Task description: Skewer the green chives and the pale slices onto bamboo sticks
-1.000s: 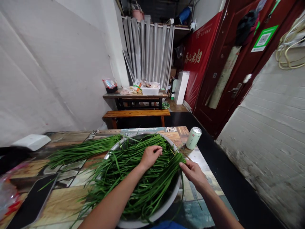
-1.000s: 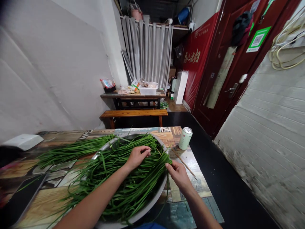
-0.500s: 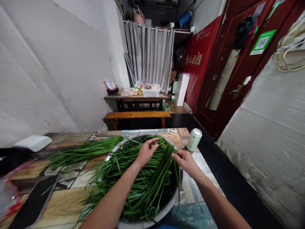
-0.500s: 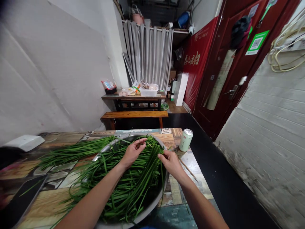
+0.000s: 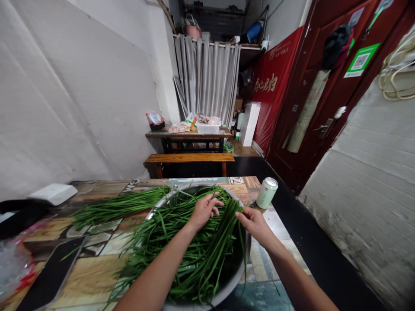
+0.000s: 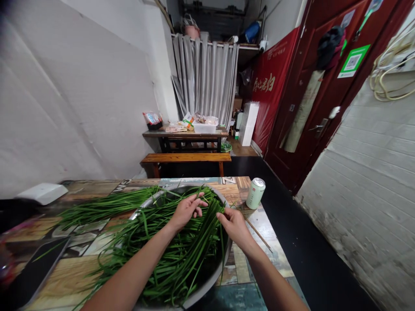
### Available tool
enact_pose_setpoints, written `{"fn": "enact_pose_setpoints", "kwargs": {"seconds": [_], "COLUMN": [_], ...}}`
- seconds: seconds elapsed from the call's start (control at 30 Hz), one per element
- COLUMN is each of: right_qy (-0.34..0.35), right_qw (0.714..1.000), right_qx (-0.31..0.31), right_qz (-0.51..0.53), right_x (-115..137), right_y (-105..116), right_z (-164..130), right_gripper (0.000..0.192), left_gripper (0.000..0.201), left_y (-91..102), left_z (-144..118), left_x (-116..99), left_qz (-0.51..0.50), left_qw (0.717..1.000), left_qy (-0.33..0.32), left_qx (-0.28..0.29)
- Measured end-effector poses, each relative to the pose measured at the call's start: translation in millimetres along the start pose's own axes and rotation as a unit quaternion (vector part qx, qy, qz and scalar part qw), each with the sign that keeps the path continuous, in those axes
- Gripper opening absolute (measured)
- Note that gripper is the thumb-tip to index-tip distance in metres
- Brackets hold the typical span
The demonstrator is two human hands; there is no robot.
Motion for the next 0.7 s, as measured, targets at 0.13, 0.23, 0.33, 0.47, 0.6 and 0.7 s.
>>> {"fn": "enact_pose_setpoints", "kwargs": {"seconds": [0.13,0.23,0.33,0.47,0.6,0.7], "right_qy": [0.000,0.006,0.008,0.011,0.005,0.009], "right_qw": [0.999,0.998,0.997,0.998,0.998,0.998], "right_qx": [-0.017,-0.020,-0.024,-0.019,-0.020,-0.017], "right_qz": [-0.042,-0.058,-0.068,-0.065,-0.065,-0.054], "right_x": [1.4,2.0,1.1,1.2,3.0,2.6], "right_y": [-0.2,-0.3,-0.8,-1.8,-2.4,-3.5], "right_z": [2.7,3.9,4.5,4.5,3.4,2.6], "right_gripper": [0.029,0.030,0.030,0.029,0.029,0.028], "left_gripper": [0.044,0.045,0.046,0.047,0.045,0.038], "left_y": [-3.1,-3.7,-3.3,-3.5,-4.6,-4.9], "left_z": [-1.6,-3.1,-4.1,-4.9,-5.1,-5.1], "left_x": [-4.1,-6.7,-7.0,-7.0,-8.9,-9.1], "left_qz": [0.000,0.015,0.021,0.025,0.032,0.052], "left_qw": [1.000,1.000,0.999,0.998,0.998,0.996], "left_qy": [0.000,-0.019,-0.037,-0.045,-0.057,-0.069], "left_qx": [-0.010,0.000,0.013,0.023,0.023,0.017]}}
Point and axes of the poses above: each hand's wrist, its own z-axis towards the middle knuckle, its own y-axis out of the back of the hand, x = y × z, the point moved 1 cm from there along z, towards the middle knuckle, and after that the axes turned 12 degrees about -z, right-handed, at the moved point
